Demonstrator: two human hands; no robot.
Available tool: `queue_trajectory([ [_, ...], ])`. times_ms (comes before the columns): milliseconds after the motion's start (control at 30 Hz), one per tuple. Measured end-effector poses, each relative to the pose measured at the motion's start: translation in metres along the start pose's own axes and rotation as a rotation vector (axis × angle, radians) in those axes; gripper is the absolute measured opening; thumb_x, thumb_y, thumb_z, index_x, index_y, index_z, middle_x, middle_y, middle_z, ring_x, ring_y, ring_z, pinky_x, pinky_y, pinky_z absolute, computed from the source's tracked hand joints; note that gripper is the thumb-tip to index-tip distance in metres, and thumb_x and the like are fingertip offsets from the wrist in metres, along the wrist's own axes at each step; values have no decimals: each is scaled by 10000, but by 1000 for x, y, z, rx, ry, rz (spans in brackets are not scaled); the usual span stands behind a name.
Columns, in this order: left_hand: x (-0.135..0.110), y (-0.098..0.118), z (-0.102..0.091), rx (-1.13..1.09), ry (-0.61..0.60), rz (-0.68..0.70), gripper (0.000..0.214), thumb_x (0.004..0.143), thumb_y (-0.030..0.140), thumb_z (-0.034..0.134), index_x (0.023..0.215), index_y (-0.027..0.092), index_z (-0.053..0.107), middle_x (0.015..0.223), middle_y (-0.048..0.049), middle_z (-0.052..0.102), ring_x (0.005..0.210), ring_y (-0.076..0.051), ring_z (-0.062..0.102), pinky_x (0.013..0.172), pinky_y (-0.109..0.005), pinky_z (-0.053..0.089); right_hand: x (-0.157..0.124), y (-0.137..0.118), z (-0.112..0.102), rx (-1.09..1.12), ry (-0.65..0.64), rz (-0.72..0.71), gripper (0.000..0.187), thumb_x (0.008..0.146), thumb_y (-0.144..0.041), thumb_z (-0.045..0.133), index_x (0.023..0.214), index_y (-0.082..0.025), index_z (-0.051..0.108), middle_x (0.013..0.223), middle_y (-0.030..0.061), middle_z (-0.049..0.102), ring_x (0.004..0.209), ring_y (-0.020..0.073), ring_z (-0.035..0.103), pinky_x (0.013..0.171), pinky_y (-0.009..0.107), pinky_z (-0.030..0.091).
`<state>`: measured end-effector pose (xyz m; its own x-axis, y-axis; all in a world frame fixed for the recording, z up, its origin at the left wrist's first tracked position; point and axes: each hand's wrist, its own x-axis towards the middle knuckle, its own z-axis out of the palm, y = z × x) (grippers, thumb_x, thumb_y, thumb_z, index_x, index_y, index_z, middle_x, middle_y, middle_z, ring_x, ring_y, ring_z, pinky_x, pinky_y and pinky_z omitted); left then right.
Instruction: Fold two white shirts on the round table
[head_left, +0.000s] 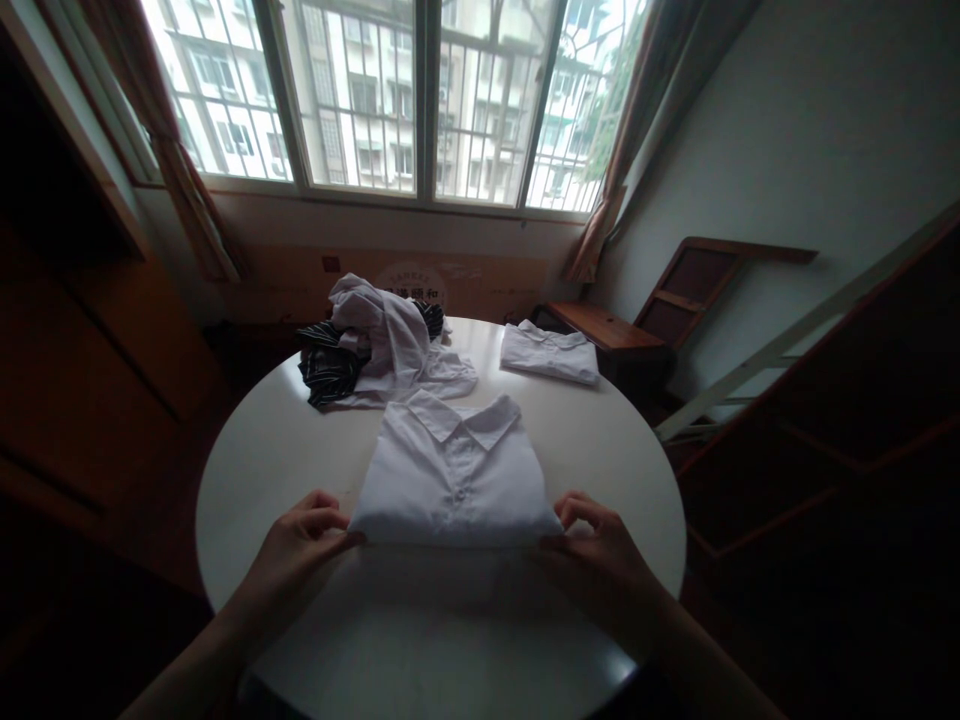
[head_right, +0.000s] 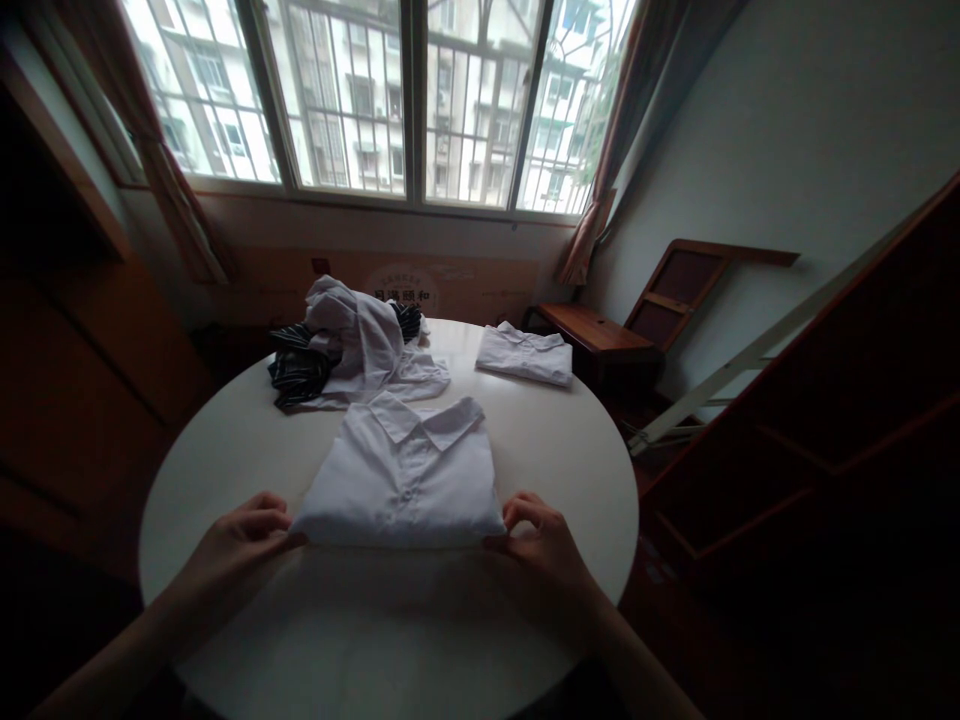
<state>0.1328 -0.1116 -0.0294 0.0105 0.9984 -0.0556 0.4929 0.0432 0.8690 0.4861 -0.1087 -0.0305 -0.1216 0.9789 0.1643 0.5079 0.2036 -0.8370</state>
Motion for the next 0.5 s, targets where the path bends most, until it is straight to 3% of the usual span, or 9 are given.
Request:
queue_trajectory([
  [133,-1,-1,-4,44,-102,36,363,638,542,616,634,180,647,825,-30,524,711,-156,508,631,-233,399,-5,0,-10,-17,-164,93,222,693,-393,628,645,-180,591,741,29,581,684,156,532,614,266,411],
  [233,-1,2,-5,16,-175,50,392,700,550,538,631,172,615,767,-30,530,675,-151,501,604,-225,400,-4,1,-15,22,-229,88,319,743,-481,543,687,-182,638,729,34,597,676,162,534,614,272,409],
  [500,0,8,8,-139,-34,-95,416,688,565,519,583,163,535,547,24,437,471,-94,387,422,-201,294,12,-5,-7,225,-157,310,449,644,-615,557,642,-173,632,600,17,575,579,152,506,524,259,359],
])
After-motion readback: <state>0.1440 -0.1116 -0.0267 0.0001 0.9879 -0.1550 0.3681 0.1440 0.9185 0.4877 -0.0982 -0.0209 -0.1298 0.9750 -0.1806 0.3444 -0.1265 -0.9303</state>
